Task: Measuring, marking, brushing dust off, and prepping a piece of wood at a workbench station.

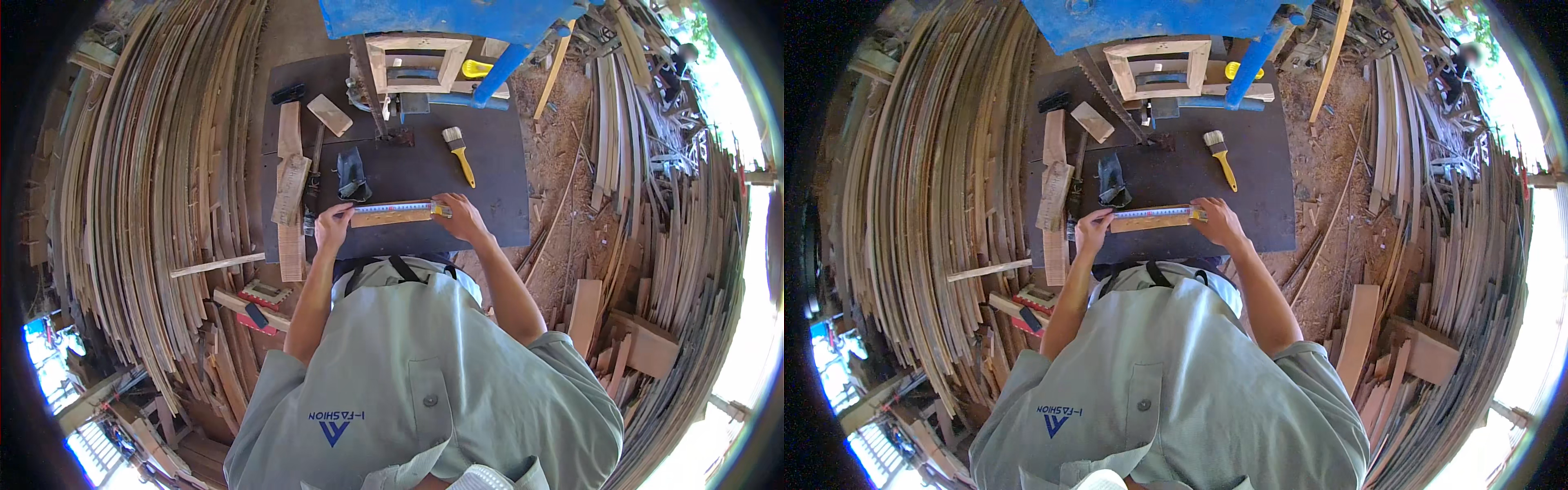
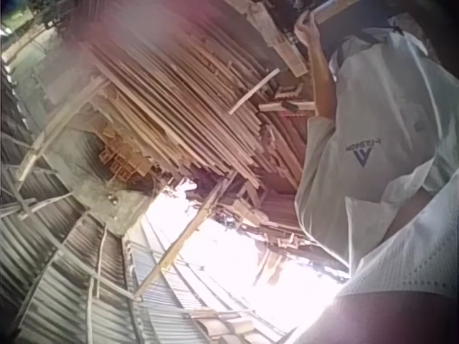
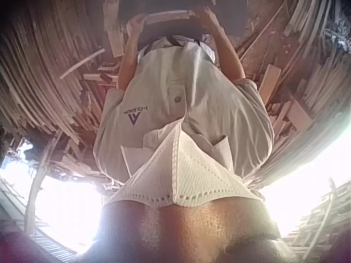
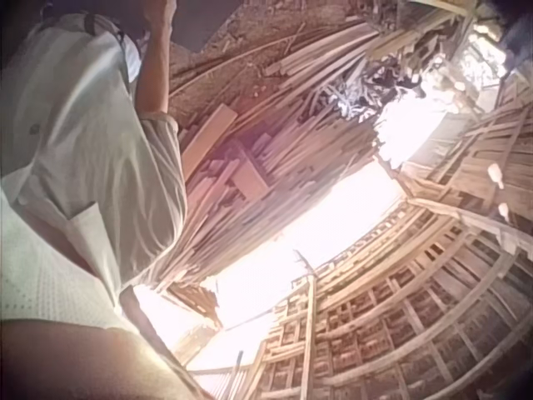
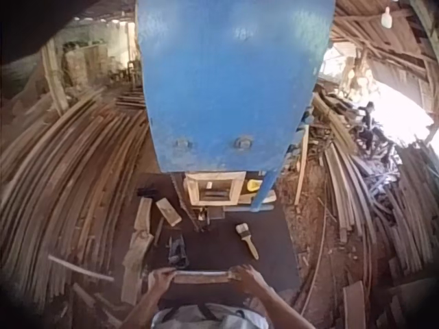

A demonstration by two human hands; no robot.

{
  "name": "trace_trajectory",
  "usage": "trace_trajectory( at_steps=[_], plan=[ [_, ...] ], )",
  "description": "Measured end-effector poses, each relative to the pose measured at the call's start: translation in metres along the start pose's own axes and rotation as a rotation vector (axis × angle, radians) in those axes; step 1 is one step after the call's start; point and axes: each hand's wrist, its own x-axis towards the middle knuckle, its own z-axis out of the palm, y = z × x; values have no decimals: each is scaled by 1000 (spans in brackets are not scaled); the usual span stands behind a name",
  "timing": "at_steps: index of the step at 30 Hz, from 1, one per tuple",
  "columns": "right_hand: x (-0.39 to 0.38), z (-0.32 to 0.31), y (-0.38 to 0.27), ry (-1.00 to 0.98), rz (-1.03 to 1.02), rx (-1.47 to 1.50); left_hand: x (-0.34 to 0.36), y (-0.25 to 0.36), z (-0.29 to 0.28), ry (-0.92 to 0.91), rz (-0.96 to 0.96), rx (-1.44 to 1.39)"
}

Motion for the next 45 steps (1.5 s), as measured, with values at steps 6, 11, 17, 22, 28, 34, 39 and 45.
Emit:
trace_trajectory(
  at_steps=[6, 11, 17, 22, 28, 34, 39, 45],
  plan=[
    [4, -4, -2, 42, -9, 33, -3, -8, -2, -43, -59, -119],
    [8, -1, 9, 31, -7, 81, -1, -1, -2, -82, -92, -199],
    [10, -3, 9, -2, 16, 108, 7, 0, -8, -149, -159, -250],
    [10, -3, 7, -30, 37, 123, 7, -3, -9, -171, -212, -291],
    [8, 2, 10, 19, 25, 137, 4, 8, -11, -170, -238, -278],
    [8, 1, -6, 2, 124, 67, 7, 9, -11, -168, -285, -244],
    [7, 0, -7, 14, 72, 46, 6, 5, -6, -137, -286, -193],
    [1, -3, -8, -7, 77, 16, 6, 2, -3, -132, -251, -89]
  ],
)
